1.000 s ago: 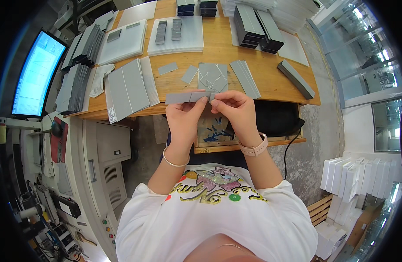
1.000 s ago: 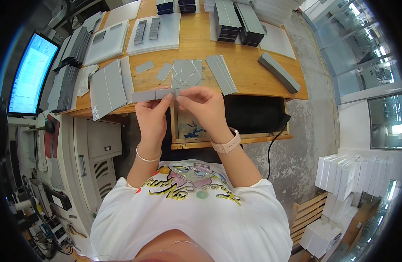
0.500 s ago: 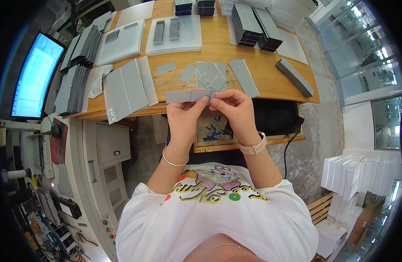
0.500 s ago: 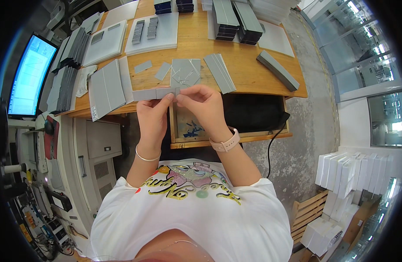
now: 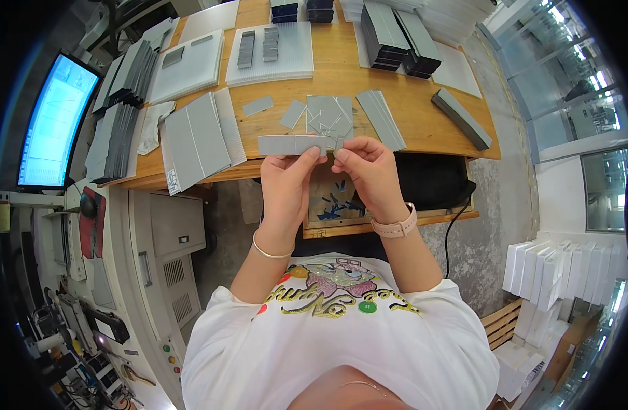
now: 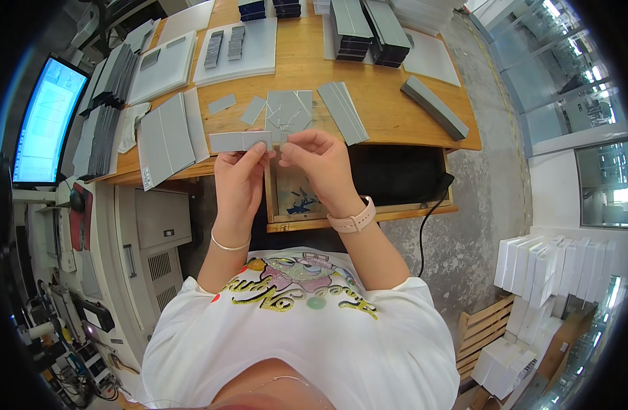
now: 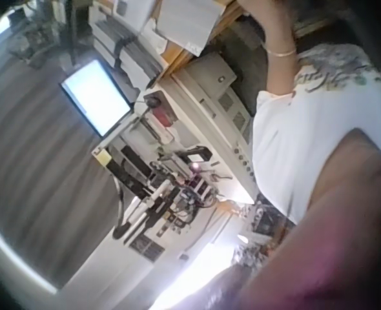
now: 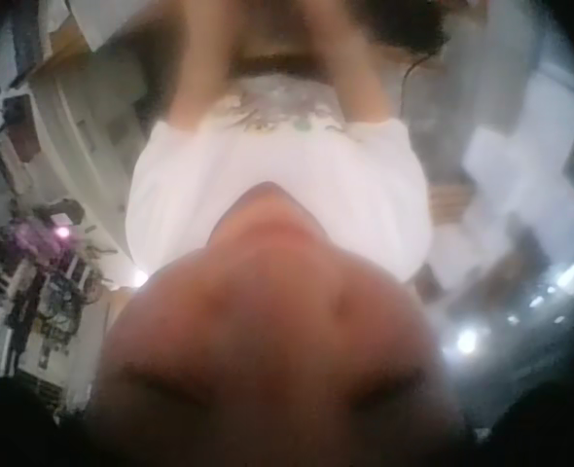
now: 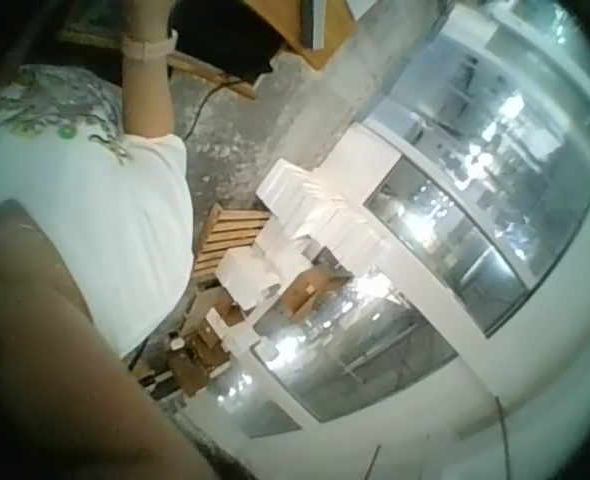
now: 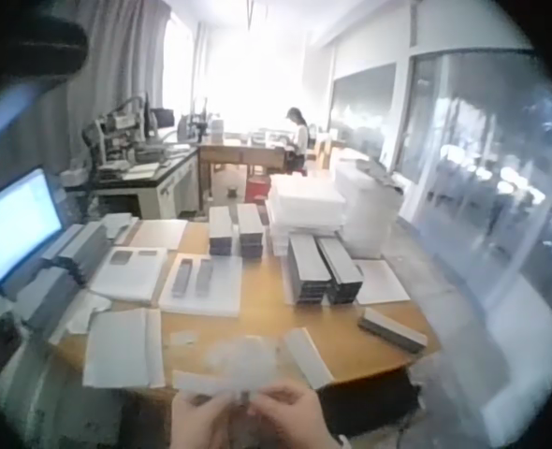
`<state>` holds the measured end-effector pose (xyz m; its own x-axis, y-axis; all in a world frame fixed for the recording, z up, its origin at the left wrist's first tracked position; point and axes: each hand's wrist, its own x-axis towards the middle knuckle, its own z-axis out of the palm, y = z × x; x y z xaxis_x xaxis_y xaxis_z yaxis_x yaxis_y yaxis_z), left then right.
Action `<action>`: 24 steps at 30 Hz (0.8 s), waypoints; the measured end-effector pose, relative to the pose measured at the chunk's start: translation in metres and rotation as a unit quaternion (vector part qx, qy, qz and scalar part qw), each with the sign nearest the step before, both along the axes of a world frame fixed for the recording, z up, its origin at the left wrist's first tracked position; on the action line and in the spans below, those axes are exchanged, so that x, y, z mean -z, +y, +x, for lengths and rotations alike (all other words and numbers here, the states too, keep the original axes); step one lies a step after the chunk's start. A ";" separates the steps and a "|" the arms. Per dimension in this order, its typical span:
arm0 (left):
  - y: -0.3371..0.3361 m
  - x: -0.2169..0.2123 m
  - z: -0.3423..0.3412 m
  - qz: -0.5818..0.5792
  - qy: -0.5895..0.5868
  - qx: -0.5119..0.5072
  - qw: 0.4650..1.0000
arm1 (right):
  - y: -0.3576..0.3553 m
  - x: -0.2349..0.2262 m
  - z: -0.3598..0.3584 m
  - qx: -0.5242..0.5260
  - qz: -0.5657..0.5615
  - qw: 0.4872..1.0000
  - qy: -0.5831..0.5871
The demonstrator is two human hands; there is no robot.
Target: Assembling small grey rectangular parts on a wooden workbench.
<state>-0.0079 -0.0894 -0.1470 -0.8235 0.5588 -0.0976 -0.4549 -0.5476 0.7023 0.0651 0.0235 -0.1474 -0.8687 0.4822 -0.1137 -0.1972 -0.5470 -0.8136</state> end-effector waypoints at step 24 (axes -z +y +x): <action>-0.001 -0.001 0.002 -0.019 0.002 -0.001 1.000 | -0.003 0.008 -0.001 -0.019 0.021 1.000 -0.011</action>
<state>-0.0063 -0.0900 -0.1462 -0.8251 0.5530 -0.1159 -0.4511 -0.5212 0.7245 0.0641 0.0208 -0.1557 -0.8837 0.4542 -0.1134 -0.1591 -0.5191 -0.8398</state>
